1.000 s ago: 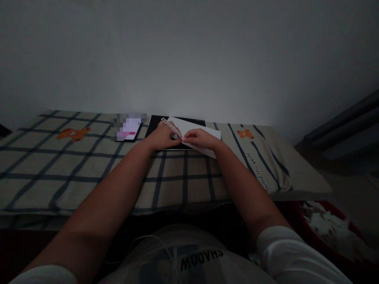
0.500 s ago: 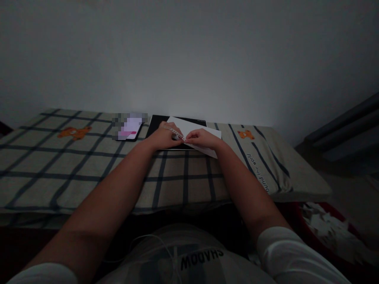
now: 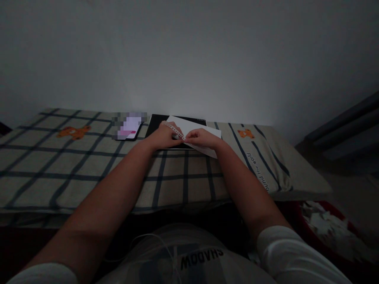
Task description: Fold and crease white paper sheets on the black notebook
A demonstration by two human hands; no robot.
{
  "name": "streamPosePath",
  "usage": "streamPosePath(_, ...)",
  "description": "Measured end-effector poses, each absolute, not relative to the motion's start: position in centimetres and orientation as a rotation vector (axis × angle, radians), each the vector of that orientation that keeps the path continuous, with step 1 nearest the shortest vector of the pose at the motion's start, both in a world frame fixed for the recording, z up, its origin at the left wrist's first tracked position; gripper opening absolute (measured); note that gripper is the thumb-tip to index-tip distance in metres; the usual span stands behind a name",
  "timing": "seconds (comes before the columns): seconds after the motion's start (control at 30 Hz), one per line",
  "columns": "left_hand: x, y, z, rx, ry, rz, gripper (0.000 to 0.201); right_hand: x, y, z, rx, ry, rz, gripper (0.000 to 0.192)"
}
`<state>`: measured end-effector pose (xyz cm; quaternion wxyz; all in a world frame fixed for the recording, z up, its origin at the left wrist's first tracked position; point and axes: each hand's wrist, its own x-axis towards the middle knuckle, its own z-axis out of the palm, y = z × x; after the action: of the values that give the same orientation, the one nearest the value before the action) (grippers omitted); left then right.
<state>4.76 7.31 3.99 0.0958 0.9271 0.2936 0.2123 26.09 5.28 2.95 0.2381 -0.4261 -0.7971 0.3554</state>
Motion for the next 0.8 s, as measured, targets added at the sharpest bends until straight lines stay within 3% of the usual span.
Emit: streamPosePath(0.8,4.86,6.81,4.32,2.745,0.907,0.638,0.026,26.26,5.22,3.25,-1.175,-2.214,0.972,0.028)
